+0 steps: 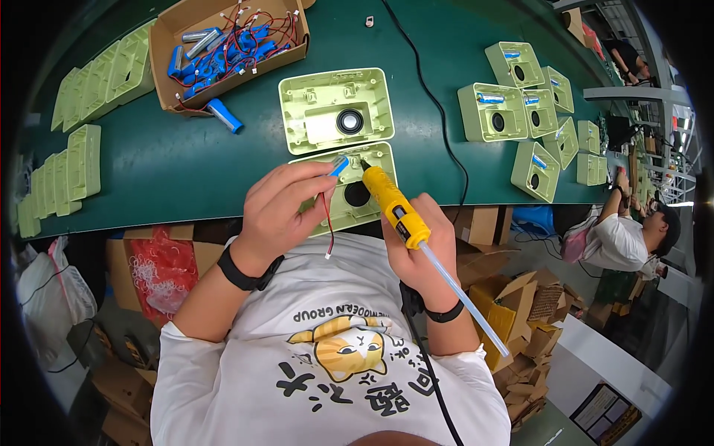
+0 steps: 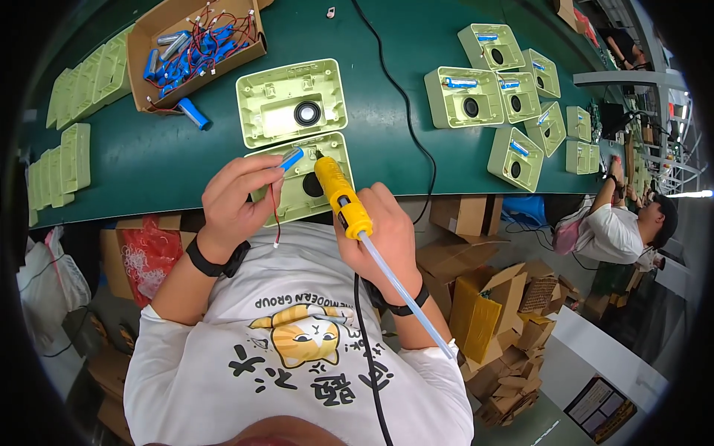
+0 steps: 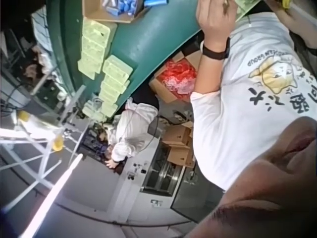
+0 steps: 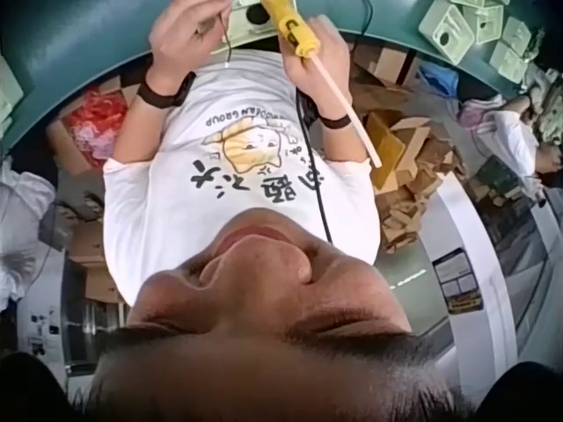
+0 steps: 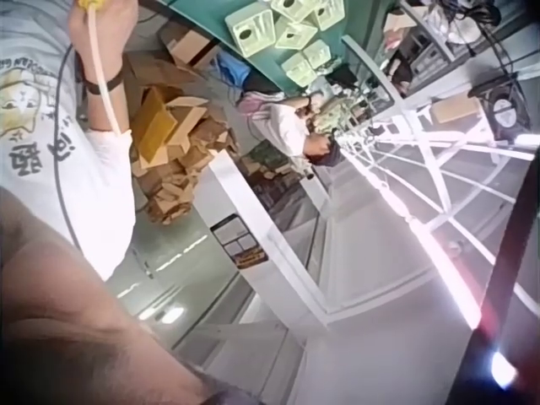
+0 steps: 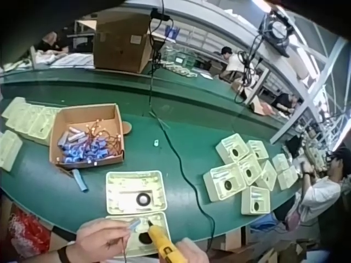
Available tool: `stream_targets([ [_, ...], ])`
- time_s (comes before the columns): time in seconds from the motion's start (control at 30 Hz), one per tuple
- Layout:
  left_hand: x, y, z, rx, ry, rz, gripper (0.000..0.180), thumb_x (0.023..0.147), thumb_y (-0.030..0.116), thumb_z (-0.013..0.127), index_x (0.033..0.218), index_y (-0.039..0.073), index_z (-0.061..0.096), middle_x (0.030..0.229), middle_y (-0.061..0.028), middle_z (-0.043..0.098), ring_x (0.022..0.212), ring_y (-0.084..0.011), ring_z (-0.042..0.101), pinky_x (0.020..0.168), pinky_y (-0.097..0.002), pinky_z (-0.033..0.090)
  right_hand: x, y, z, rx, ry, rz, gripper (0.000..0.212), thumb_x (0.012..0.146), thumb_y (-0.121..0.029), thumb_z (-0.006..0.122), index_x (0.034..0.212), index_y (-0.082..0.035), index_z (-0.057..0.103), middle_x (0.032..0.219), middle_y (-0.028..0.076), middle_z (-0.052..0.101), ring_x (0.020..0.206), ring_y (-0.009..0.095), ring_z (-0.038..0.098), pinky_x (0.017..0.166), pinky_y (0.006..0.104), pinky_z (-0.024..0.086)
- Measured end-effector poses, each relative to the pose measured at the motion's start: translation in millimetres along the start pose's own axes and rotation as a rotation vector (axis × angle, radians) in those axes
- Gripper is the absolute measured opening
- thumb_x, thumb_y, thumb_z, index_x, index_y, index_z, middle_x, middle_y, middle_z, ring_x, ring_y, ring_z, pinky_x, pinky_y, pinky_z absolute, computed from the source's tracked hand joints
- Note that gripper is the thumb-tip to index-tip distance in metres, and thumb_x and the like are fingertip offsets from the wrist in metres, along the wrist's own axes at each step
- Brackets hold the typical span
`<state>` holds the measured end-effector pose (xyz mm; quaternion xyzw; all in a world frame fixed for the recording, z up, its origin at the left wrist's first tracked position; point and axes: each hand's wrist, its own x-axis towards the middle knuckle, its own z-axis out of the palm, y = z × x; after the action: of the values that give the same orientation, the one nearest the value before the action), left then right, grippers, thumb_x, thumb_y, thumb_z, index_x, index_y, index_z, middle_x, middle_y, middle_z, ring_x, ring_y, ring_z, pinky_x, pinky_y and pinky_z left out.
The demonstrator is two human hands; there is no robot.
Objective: Using a hot glue gun to secure electronic components inside green plastic housings at a factory workbench.
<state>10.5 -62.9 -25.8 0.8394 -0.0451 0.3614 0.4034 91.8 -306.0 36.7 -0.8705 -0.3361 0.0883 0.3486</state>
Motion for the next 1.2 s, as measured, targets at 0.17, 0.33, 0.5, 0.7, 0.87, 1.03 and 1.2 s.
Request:
stream_targets([
  [0.17,-2.3,4.7,-2.4,-0.005,-0.016,-0.066,0.032,0.087,-0.012,0.091,0.113,0.003,0.082,0.117,-0.0125,0.08,0.097,-0.0254,0.081,0.08,-0.0327,0.067,-0.7,2.3,-1.2,-0.002,-0.005,0.008,0.008,0.097,-0.003,0.079,0.099,0.001,0.073,0.082,0.015,0.062,0.072,0.038,0.059,0.063,0.0466,0.047],
  [0.33,-2.9,5.7,-3.6,0.0,-0.029,-0.079,0.031,0.087,-0.011,0.092,0.113,0.003,0.084,0.117,-0.0122,0.078,0.096,-0.0247,0.079,0.08,-0.0326,0.066,-1.9,3.0,-6.1,0.065,0.019,0.047,0.008,0.101,-0.005,0.079,0.102,0.002,0.075,0.082,0.012,0.063,0.068,0.032,0.06,0.063,0.0417,0.048],
  [0.5,3.3,8.3,-4.5,0.034,-0.014,-0.057,0.03,0.088,-0.01,0.091,0.114,0.003,0.084,0.116,-0.0114,0.079,0.094,-0.025,0.08,0.079,-0.0336,0.066,-4.1,12.7,-5.0,0.201,0.017,0.157,0.014,0.105,-0.009,0.08,0.111,0.004,0.079,0.086,0.009,0.072,0.07,0.022,0.067,0.067,0.0348,0.053],
  [0.7,9.6,12.0,-4.9,0.032,-0.051,-0.098,0.03,0.089,-0.01,0.091,0.115,0.003,0.084,0.113,-0.0126,0.081,0.096,-0.0269,0.08,0.081,-0.0347,0.065,0.7,14.8,-7.9,0.269,-0.002,0.202,0.022,0.104,-0.009,0.081,0.12,0.006,0.08,0.089,0.011,0.079,0.072,0.02,0.07,0.069,0.0325,0.055],
  [0.87,12.5,16.7,-2.6,0.031,-0.082,-0.114,0.028,0.09,-0.009,0.091,0.114,0.003,0.083,0.114,-0.0124,0.081,0.095,-0.0276,0.08,0.08,-0.0354,0.065,-2.4,13.3,-10.8,0.22,-0.004,0.176,0.022,0.104,-0.008,0.081,0.121,0.006,0.08,0.088,0.01,0.078,0.072,0.018,0.068,0.068,0.0318,0.054],
  [1.03,11.5,17.5,-1.8,0.065,-0.145,-0.17,0.024,0.091,-0.008,0.09,0.11,0.003,0.081,0.115,-0.0122,0.081,0.093,-0.0291,0.08,0.077,-0.0368,0.065,-11.4,16.6,-8.0,0.215,0.038,0.148,0.018,0.104,-0.006,0.08,0.118,0.006,0.078,0.089,0.009,0.073,0.074,0.016,0.065,0.069,0.0318,0.052],
  [1.2,17.4,14.5,-9.5,0.087,-0.235,-0.099,0.021,0.091,-0.004,0.087,0.11,0.001,0.08,0.116,-0.0111,0.08,0.089,-0.0276,0.077,0.075,-0.0378,0.063,-19.5,14.3,-4.7,0.302,0.062,0.215,0.015,0.104,-0.004,0.08,0.114,0.006,0.076,0.09,0.008,0.069,0.075,0.015,0.062,0.068,0.0318,0.05],
])
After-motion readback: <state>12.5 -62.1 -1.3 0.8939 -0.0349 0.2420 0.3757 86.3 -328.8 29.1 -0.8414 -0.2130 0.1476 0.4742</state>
